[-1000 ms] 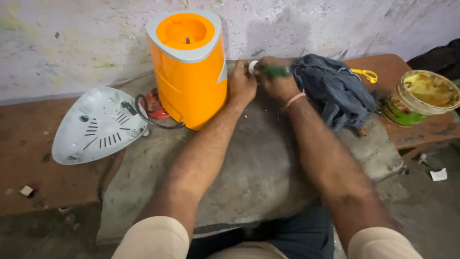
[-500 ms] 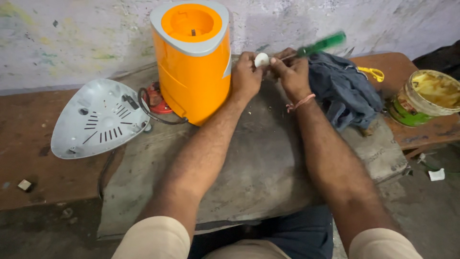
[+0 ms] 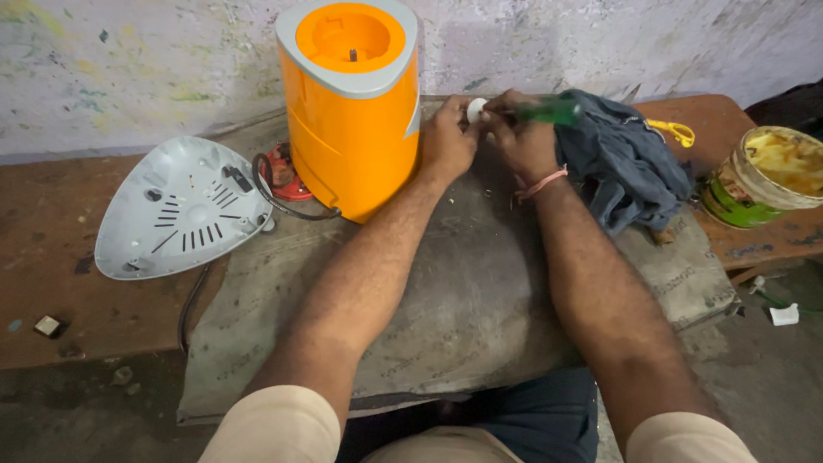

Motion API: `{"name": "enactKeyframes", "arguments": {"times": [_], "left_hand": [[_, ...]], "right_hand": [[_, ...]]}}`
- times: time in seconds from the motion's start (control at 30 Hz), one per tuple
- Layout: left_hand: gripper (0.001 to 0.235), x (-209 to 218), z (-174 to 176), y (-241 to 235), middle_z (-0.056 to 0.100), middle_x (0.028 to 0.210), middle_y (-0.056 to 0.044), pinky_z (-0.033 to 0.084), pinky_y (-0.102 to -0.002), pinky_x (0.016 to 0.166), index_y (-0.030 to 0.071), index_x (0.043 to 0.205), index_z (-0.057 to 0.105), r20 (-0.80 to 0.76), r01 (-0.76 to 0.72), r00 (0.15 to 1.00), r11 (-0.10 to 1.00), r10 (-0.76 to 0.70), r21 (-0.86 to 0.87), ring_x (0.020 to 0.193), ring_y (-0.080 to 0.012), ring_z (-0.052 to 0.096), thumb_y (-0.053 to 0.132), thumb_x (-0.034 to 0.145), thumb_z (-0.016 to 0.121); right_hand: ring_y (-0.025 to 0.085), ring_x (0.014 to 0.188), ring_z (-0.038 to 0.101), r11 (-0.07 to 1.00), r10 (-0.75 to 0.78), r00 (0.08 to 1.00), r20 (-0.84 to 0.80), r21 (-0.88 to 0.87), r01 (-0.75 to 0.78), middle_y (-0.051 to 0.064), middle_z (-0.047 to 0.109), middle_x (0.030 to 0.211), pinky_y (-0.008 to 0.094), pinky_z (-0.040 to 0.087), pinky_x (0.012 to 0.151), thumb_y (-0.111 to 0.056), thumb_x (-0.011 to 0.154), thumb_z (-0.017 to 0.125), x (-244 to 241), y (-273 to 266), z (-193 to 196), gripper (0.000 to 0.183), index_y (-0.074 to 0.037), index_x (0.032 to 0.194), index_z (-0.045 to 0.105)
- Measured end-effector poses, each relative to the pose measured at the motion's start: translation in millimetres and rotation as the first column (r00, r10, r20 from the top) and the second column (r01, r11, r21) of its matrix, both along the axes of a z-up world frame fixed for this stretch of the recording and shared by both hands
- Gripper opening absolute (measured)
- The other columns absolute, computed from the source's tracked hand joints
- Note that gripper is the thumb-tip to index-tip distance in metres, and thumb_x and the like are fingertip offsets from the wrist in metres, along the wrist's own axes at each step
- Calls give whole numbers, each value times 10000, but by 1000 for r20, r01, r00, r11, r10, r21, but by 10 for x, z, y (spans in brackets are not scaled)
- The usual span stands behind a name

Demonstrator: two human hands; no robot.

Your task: The person disassembles and cleans an orange blender, using a screwdriver to manipulate internal wires and components, wiping the motor housing and base with a cloth, and fitting the top cover back onto the body.

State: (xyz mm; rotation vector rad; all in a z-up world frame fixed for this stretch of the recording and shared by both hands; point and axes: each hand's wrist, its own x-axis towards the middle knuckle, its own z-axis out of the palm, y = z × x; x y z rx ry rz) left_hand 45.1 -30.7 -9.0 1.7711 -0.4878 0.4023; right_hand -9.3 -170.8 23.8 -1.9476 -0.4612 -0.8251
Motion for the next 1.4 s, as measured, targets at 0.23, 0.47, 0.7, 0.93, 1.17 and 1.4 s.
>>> {"name": "enactKeyframes", "arguments": {"times": [0.23, 0.47, 0.7, 0.93, 1.17, 1.4], "left_hand": [[257, -56, 92, 84, 780, 998, -111, 617, -392, 788, 74, 1120, 641, -21, 29, 999, 997, -28, 72, 931, -267, 776, 85, 877, 726], [318, -214, 128, 17, 780, 914, -101, 592, -424, 740, 101, 1070, 614, 22, -97, 995, 992, 95, 83, 871, -302, 767, 166, 817, 796], [261, 15, 58, 94, 782, 941, -135, 580, -442, 762, 79, 1079, 614, 36, -34, 999, 992, 30, 124, 909, -336, 752, 135, 881, 775], [253, -101, 28, 82, 781, 953, -148, 594, -405, 756, 74, 1057, 600, 173, -85, 982, 996, 80, 23, 926, -322, 764, 68, 860, 759], [274, -150, 115, -18, 771, 905, -110, 620, -359, 736, 30, 1048, 587, 37, 58, 998, 984, -52, -168, 855, -214, 780, 149, 878, 766], [320, 50, 30, 11, 695, 936, -134, 688, -436, 726, -12, 1013, 598, -200, 232, 786, 580, -585, -781, 812, -262, 750, 303, 982, 647]], "right_hand": [[293, 789, 661, 855, -59, 952, 300, -477, 203, 129, 688, 886, 393, 536, 704, -17, 914, 741, -31, 35, 80, 75, -42, 957, 684], [182, 627, 632, 720, 299, 934, -194, 689, -87, 89, 664, 769, 331, 477, 551, -21, 970, 705, 149, -30, -93, 185, -16, 837, 578], [258, 825, 661, 931, -16, 980, 199, -353, 87, 117, 683, 903, 380, 538, 705, 8, 889, 688, 22, -16, 2, 130, -39, 1010, 679], [212, 746, 651, 982, 0, 998, -63, 191, 12, 80, 672, 829, 372, 541, 643, -20, 962, 685, 26, 77, 44, 71, 2, 927, 627], [181, 692, 630, 798, 316, 938, -141, 575, -182, 95, 691, 828, 307, 512, 609, 3, 1007, 668, 85, -70, -4, 103, -23, 915, 629], [173, 826, 691, 987, 141, 988, 66, -91, -135, 120, 730, 959, 300, 573, 745, 29, 991, 698, -53, -72, 81, 44, 46, 1019, 669]]}}
